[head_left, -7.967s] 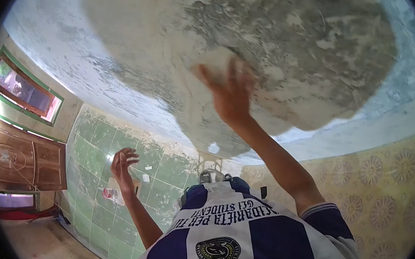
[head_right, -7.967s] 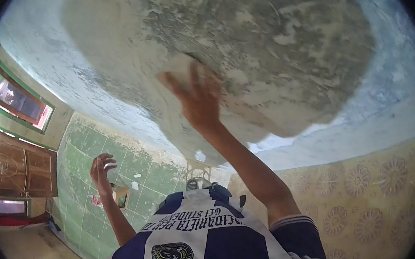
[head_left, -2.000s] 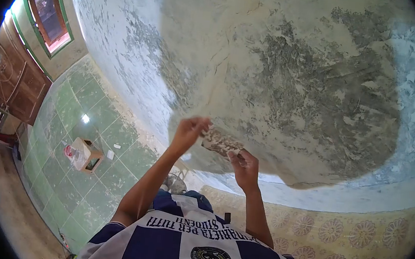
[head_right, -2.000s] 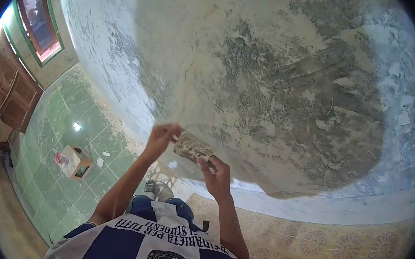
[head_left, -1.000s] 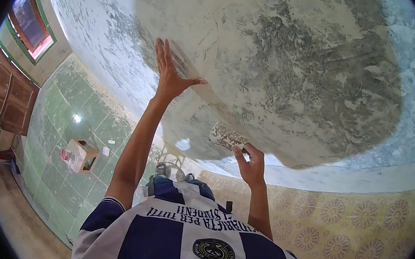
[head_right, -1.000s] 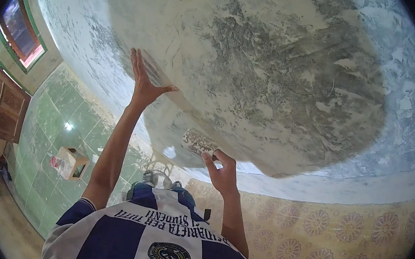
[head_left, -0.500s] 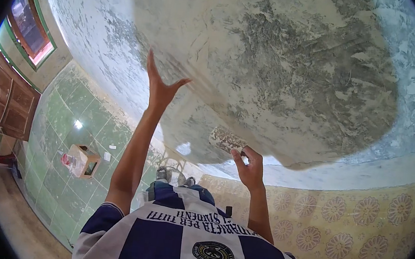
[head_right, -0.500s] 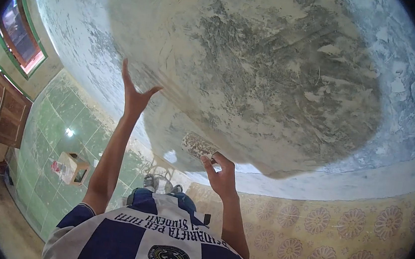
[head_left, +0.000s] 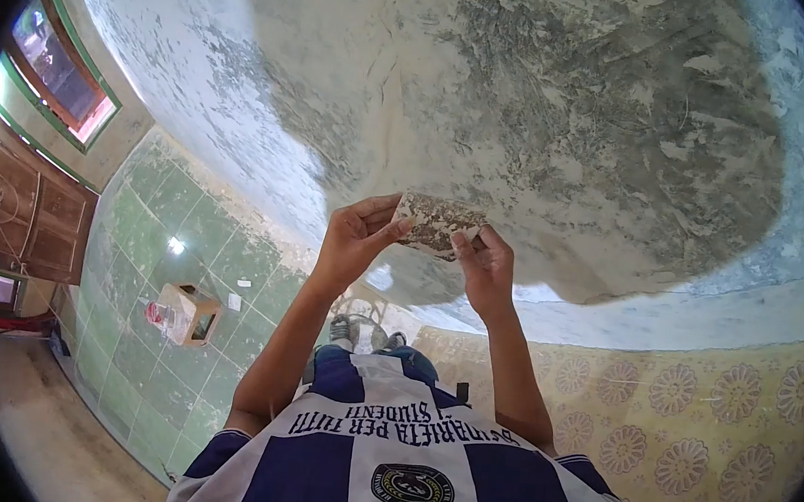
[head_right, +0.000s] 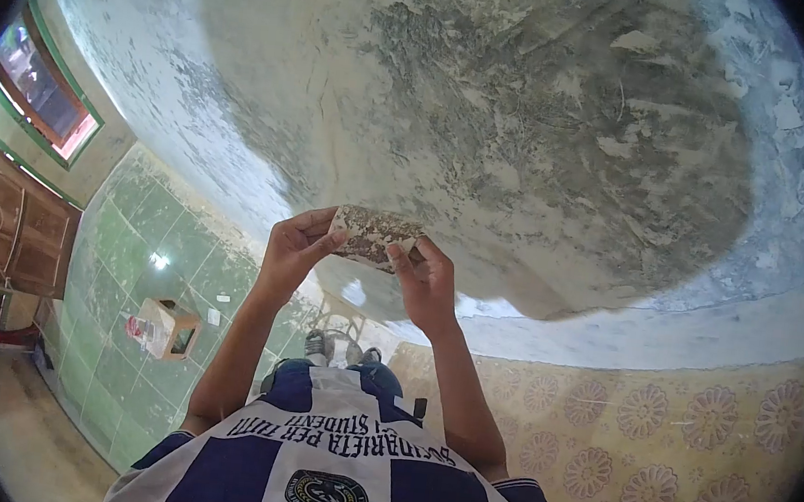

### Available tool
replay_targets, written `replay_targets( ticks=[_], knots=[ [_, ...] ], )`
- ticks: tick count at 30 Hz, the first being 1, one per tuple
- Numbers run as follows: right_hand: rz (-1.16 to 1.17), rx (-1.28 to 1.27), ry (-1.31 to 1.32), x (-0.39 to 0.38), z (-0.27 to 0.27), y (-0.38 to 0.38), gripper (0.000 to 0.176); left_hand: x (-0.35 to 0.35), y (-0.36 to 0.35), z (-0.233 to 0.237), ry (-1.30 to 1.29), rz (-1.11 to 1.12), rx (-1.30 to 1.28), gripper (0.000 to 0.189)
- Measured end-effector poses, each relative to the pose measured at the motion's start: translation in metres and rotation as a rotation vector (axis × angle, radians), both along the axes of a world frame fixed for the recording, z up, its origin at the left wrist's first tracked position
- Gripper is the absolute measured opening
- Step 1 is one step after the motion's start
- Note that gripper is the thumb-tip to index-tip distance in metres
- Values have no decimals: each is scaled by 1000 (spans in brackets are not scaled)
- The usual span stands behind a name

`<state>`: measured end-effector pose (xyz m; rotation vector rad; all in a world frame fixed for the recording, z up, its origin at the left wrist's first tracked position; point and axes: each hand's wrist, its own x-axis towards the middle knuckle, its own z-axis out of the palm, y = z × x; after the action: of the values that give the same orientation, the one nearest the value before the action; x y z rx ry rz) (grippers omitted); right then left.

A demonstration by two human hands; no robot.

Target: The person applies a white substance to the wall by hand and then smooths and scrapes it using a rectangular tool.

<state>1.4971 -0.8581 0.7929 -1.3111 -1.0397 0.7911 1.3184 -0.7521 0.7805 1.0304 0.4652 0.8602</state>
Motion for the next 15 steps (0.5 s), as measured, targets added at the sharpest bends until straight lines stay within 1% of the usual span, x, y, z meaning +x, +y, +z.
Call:
replay_targets(
  ticks=[2, 3, 5, 7, 10, 12, 13, 14, 15],
  knots=[
    [34, -150, -117, 3, -1, -3, 12, 0, -2, -5, -2, 6, -20, 45],
    [30, -149, -113, 1, -3, -3, 12, -1, -2, -7, -4, 12, -44, 48],
    [29, -61, 20, -12, 13, -3, 12, -2, -4, -7, 21, 0, -49, 50],
    [18, -84, -1, -9, 14, -4, 14, -3, -5, -9, 45, -14, -53, 52],
    [10, -121, -52, -4, 6, -6, 16, 0, -6, -11, 92, -66, 24, 54],
    [3, -135, -81, 2, 3, -9, 17, 7, -8, -6, 137, -16, -158, 46],
    [10, -221, -210, 6, 5, -11, 19, 8, -7, -6, 139, -22, -156, 46],
    [16, -306, -338, 8, 5, -12, 20, 7, -4, -8, 169, -114, -156, 39],
    [8, -304, -335, 8, 3, -12, 20, 6, -1, -10, 200, -206, -156, 33]
  ],
)
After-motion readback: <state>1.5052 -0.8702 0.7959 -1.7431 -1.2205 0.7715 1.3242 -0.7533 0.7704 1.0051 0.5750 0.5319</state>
